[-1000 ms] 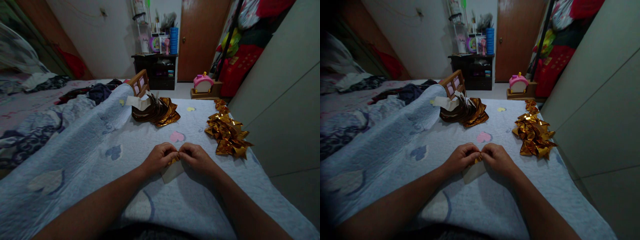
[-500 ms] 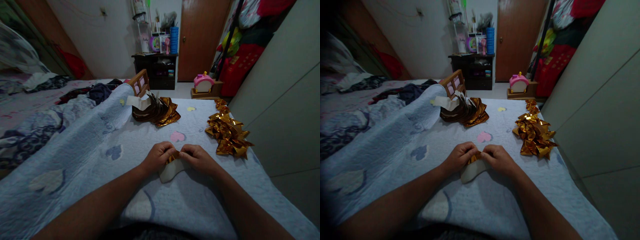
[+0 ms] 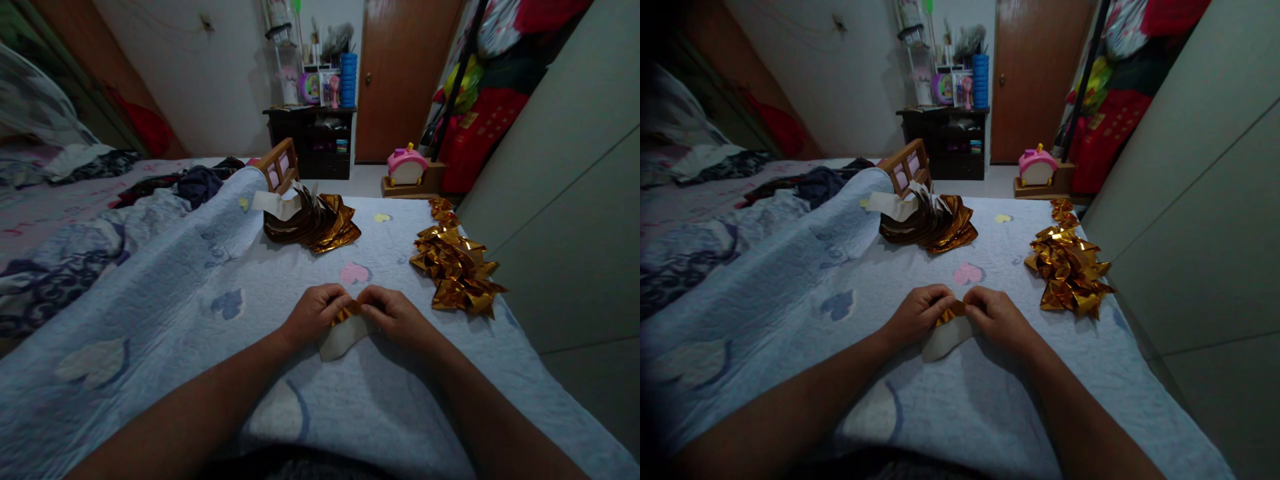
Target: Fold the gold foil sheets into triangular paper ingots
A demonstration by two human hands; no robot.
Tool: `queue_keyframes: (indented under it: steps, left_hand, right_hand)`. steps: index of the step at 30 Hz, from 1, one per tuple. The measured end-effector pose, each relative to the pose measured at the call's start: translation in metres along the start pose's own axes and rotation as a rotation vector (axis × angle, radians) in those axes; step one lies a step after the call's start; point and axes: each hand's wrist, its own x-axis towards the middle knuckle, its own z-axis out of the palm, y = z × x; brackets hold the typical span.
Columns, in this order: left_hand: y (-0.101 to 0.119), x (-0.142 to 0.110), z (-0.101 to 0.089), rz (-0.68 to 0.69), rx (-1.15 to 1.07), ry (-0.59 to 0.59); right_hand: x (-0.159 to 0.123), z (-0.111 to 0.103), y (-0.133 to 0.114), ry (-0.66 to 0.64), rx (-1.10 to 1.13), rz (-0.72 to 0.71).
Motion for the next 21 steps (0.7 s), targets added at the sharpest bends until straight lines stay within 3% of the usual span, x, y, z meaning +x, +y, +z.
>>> queue_keyframes:
  steps: [3,10,21]
  left_hand:
    - [-0.002,0.001,0.001,-0.008,0.024,-0.008]
    - [-0.005,0.000,0.004,-0.080,0.060,0.143]
    - [-0.006,0.005,-0.011,-0.277,-0.587,-0.013]
  right_hand:
    - [0.000,0.004,0.003,0.042,0.048,-0.003]
    - [0.002,0.004,0.004,0.110,0.002,-0.016]
    - [0.002,-0.003,0.013,0.268,0.095,0.084]
